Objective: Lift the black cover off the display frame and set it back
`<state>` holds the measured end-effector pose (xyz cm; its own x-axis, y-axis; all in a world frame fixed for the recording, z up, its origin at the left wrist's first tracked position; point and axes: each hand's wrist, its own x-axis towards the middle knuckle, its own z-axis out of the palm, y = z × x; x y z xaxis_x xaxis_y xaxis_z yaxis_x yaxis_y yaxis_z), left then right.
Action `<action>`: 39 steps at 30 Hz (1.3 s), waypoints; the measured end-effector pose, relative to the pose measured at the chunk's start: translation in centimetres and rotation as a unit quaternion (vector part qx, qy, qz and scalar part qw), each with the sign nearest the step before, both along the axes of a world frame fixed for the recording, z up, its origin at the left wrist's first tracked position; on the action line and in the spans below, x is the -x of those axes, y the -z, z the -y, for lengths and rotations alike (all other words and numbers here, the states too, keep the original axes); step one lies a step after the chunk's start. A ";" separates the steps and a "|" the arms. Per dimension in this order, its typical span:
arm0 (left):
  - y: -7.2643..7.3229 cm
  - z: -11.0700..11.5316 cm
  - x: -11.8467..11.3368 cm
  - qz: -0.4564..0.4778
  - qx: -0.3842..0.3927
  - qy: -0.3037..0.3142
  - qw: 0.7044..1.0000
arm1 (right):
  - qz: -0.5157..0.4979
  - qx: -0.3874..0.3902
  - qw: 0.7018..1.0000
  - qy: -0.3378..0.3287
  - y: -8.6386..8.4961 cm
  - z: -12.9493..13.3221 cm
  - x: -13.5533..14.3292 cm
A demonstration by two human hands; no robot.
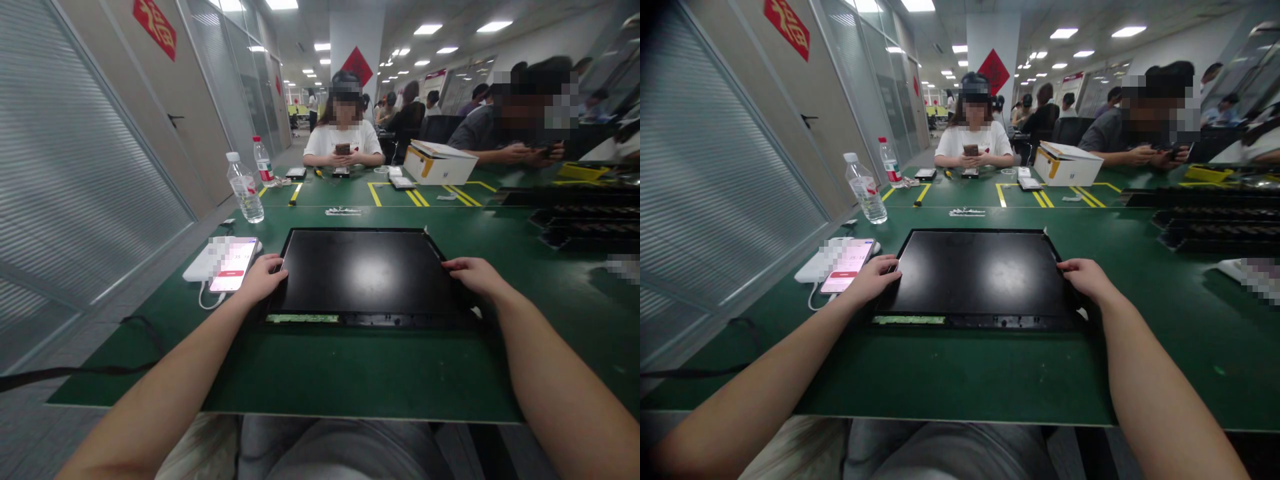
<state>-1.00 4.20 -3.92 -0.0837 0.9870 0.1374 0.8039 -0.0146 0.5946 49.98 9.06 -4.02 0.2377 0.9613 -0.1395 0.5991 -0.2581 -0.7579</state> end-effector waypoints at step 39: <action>-4.6 3.0 0.9 -0.115 0.072 0.265 0.955 | 0.056 -0.004 0.998 0.000 -0.3 0.3 0.3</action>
<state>-1.87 1.22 0.67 0.4495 0.8919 -0.0486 0.8153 -0.3874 0.4303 49.65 8.79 -3.68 0.2513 0.9622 -0.1047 0.6807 -0.2525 -0.6876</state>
